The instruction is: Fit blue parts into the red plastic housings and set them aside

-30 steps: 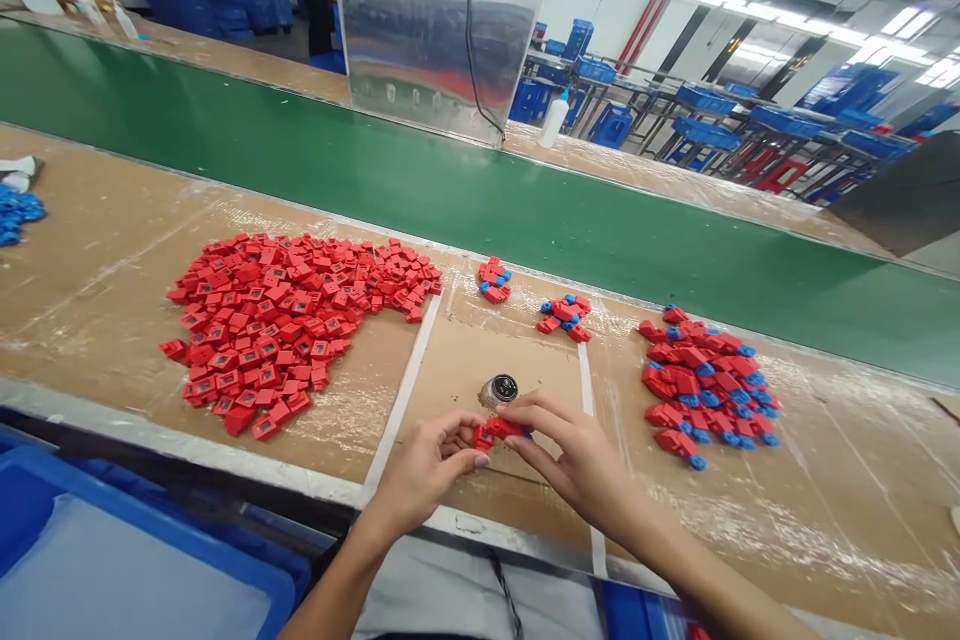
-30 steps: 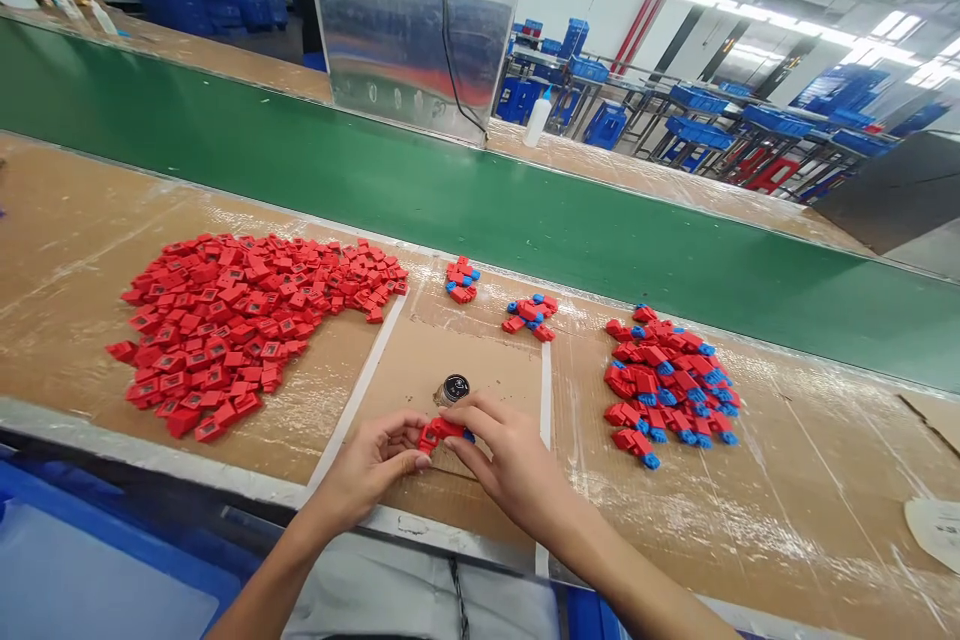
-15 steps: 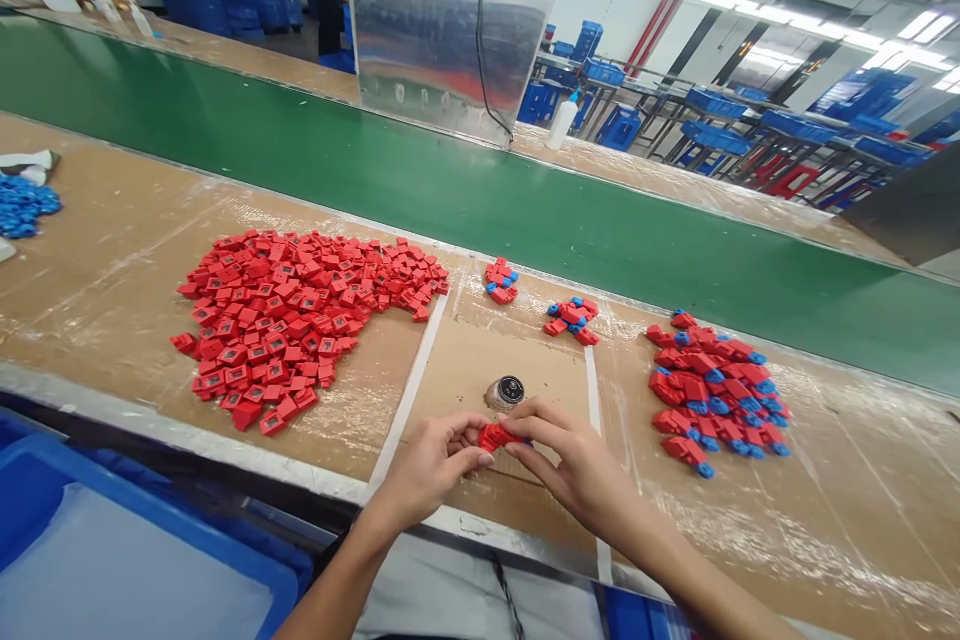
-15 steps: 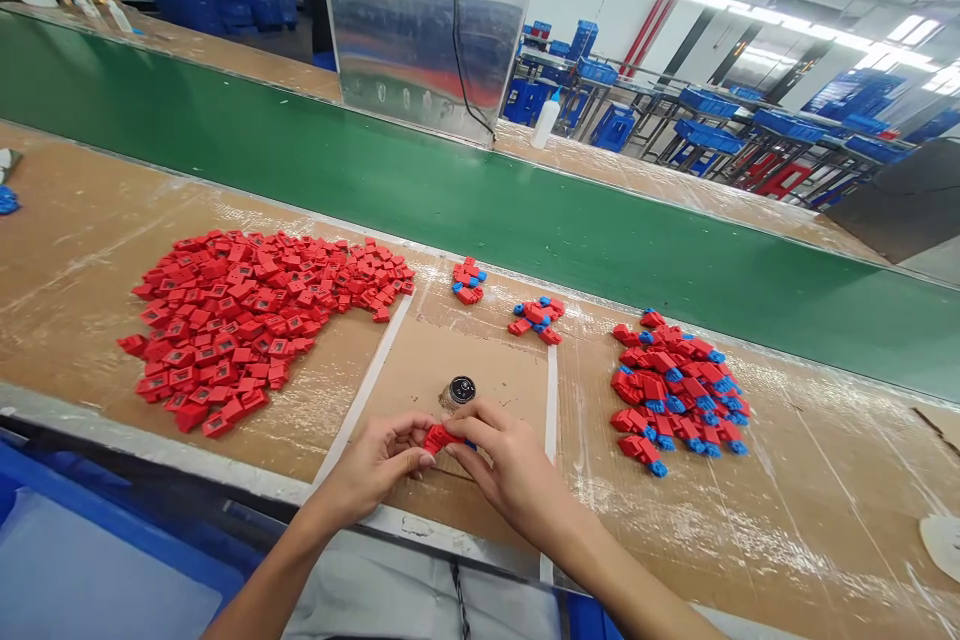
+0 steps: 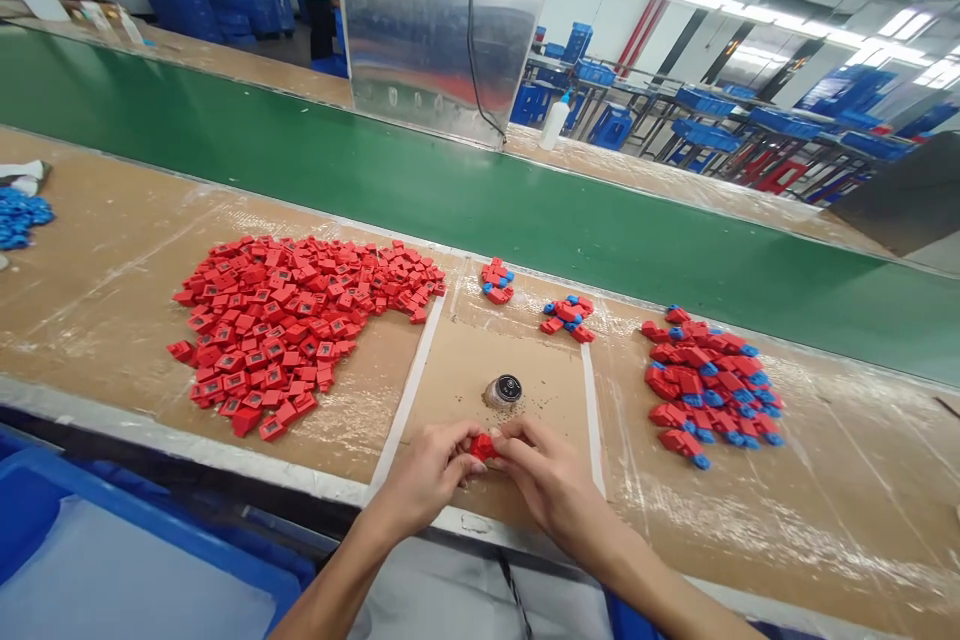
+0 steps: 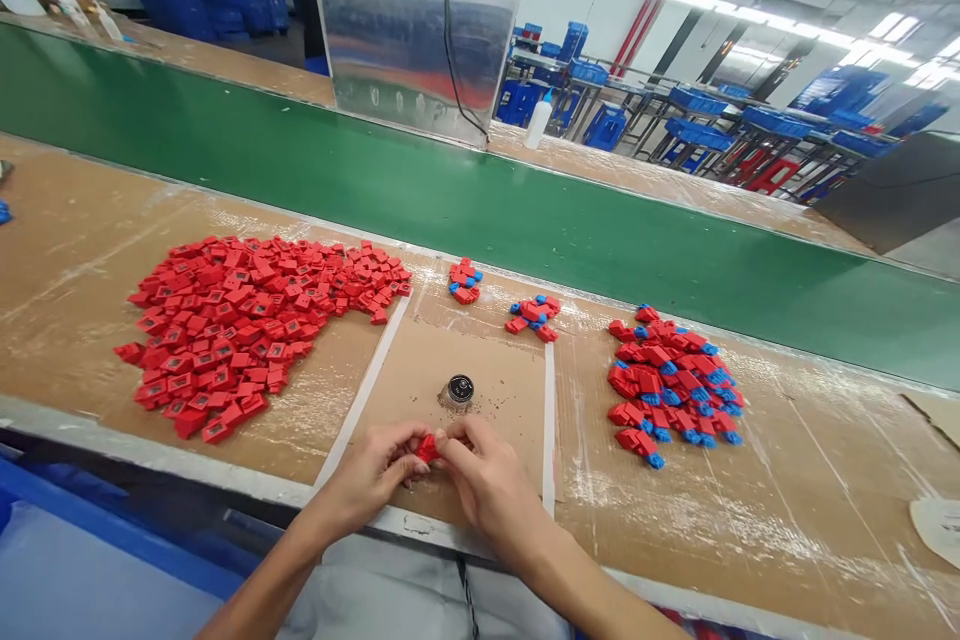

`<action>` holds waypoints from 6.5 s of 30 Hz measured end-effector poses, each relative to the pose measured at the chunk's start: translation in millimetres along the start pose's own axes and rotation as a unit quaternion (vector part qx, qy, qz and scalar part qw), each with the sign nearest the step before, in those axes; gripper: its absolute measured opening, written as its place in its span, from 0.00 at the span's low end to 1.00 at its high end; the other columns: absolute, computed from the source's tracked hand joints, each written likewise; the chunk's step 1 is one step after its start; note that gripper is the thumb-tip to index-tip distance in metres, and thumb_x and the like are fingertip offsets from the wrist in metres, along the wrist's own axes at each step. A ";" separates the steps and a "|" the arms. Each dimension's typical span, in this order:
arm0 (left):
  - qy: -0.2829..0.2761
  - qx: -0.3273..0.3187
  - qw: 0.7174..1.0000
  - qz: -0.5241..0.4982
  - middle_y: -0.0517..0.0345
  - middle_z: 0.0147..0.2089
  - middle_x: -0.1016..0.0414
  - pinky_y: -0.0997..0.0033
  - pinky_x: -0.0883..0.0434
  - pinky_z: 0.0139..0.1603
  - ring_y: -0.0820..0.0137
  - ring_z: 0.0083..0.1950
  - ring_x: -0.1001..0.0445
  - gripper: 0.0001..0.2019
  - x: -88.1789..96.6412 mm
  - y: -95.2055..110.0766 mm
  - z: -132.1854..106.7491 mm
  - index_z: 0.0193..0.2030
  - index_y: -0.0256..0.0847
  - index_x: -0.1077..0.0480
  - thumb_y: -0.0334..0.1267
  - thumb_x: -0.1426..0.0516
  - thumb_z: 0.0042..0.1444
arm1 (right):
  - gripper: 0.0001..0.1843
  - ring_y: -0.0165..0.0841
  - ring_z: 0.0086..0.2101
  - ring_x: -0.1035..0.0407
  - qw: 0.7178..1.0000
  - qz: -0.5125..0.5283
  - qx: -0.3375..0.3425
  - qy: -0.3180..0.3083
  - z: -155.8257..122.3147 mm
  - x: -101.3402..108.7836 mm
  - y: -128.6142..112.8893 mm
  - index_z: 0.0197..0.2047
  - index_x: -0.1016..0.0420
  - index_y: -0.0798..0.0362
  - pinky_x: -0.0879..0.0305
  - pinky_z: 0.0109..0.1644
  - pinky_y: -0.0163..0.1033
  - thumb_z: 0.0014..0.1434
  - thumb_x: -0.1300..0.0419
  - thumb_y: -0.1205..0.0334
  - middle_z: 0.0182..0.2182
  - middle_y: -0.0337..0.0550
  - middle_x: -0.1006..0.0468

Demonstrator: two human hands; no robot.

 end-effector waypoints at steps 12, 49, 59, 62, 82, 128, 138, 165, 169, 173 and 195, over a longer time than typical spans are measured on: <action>-0.033 0.110 0.988 -0.107 0.57 0.37 0.25 0.69 0.29 0.35 0.66 0.34 0.26 0.30 29.9 -5.9 16.8 0.60 0.45 0.36 0.49 0.36 0.50 | 0.11 0.35 0.39 0.27 0.995 0.019 -0.007 0.093 4.0 15.8 16.5 0.47 0.27 0.51 0.29 0.44 0.38 0.64 0.46 0.71 0.40 0.46 0.23; 0.062 -0.027 0.943 0.327 0.53 0.43 0.31 0.66 0.34 0.45 0.63 0.43 0.30 0.10 89.5 8.6 64.3 0.45 0.42 0.26 0.30 0.45 0.59 | 0.10 0.38 0.33 0.28 0.960 -0.192 -0.178 -0.098 4.6 112.8 128.1 0.39 0.24 0.53 0.32 0.37 0.41 0.57 0.46 0.64 0.36 0.47 0.28; 0.084 0.055 0.986 -0.129 0.61 0.29 0.32 0.76 0.36 0.27 0.74 0.27 0.35 0.19 56.5 16.1 22.2 0.50 0.38 0.29 0.51 0.43 0.60 | 0.17 0.41 0.39 0.27 0.976 -0.166 -0.144 0.006 -29.5 73.9 103.2 0.45 0.23 0.54 0.29 0.42 0.44 0.66 0.50 0.57 0.41 0.50 0.25; 0.070 0.087 0.959 -0.260 0.62 0.27 0.30 0.79 0.38 0.23 0.77 0.24 0.36 0.22 35.6 10.3 14.3 0.49 0.36 0.29 0.51 0.38 0.55 | 0.18 0.41 0.39 0.26 0.975 -0.164 -0.151 0.016 -41.6 71.7 102.1 0.47 0.22 0.52 0.29 0.41 0.44 0.67 0.52 0.55 0.40 0.49 0.24; 0.030 0.084 0.961 -0.264 0.63 0.31 0.33 0.77 0.31 0.32 0.75 0.31 0.34 0.15 -11.5 -8.0 4.1 0.49 0.39 0.29 0.37 0.37 0.55 | 0.08 0.37 0.40 0.28 0.996 -0.080 0.014 -0.025 33.2 62.7 40.3 0.48 0.29 0.52 0.31 0.43 0.41 0.69 0.46 0.63 0.42 0.46 0.24; -0.009 0.037 0.972 -0.232 0.55 0.38 0.26 0.73 0.36 0.37 0.71 0.35 0.34 0.14 -6.2 1.8 0.3 0.51 0.38 0.26 0.37 0.42 0.59 | 0.08 0.35 0.40 0.29 0.995 0.080 -0.045 -0.038 16.6 37.4 0.6 0.49 0.27 0.50 0.32 0.44 0.38 0.67 0.44 0.64 0.41 0.45 0.25; -0.039 0.040 0.981 -0.186 0.61 0.31 0.34 0.74 0.39 0.32 0.73 0.30 0.38 0.10 -4.5 -0.9 -2.0 0.45 0.38 0.28 0.40 0.46 0.62 | 0.08 0.35 0.40 0.30 0.996 0.068 -0.018 -0.052 8.7 23.7 0.9 0.45 0.28 0.50 0.32 0.43 0.38 0.68 0.48 0.67 0.41 0.46 0.28; 0.104 0.151 0.862 0.472 0.42 0.42 0.21 0.54 0.31 0.43 0.45 0.47 0.24 0.24 122.2 23.4 99.7 0.61 0.40 0.39 0.49 0.56 0.64 | 0.18 0.45 0.40 0.26 0.927 -0.177 -0.248 0.220 -90.0 143.8 147.7 0.44 0.24 0.54 0.30 0.43 0.50 0.65 0.46 0.49 0.40 0.50 0.21; 0.093 0.184 0.798 0.566 0.35 0.40 0.22 0.53 0.31 0.37 0.41 0.42 0.23 0.22 110.3 26.5 110.2 0.55 0.35 0.37 0.46 0.60 0.66 | 0.19 0.45 0.41 0.28 0.917 -0.234 -0.225 0.233 -84.2 144.0 158.2 0.44 0.24 0.52 0.30 0.44 0.51 0.66 0.47 0.47 0.42 0.50 0.24; 0.095 0.167 0.799 0.569 0.40 0.37 0.23 0.59 0.32 0.36 0.47 0.40 0.22 0.16 108.3 25.0 102.0 0.48 0.37 0.35 0.43 0.58 0.66 | 0.16 0.40 0.42 0.29 0.943 -0.186 -0.180 0.210 -14.2 121.4 138.9 0.49 0.26 0.53 0.32 0.47 0.46 0.68 0.49 0.53 0.43 0.49 0.26; 0.131 0.082 0.947 -0.282 0.53 0.42 0.21 0.75 0.29 0.42 0.70 0.41 0.26 0.16 37.1 4.4 13.4 0.46 0.40 0.25 0.42 0.33 0.51 | 0.14 0.39 0.40 0.33 0.942 -0.268 -0.194 -0.050 89.2 66.7 100.0 0.49 0.32 0.58 0.41 0.40 0.37 0.59 0.48 0.75 0.44 0.51 0.29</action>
Point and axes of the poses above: each hand's wrist, its own z-axis towards the middle knuckle, its own x-axis out of the back of the hand, y = z × x, the point moved 1 cm from there along z, towards the middle knuckle
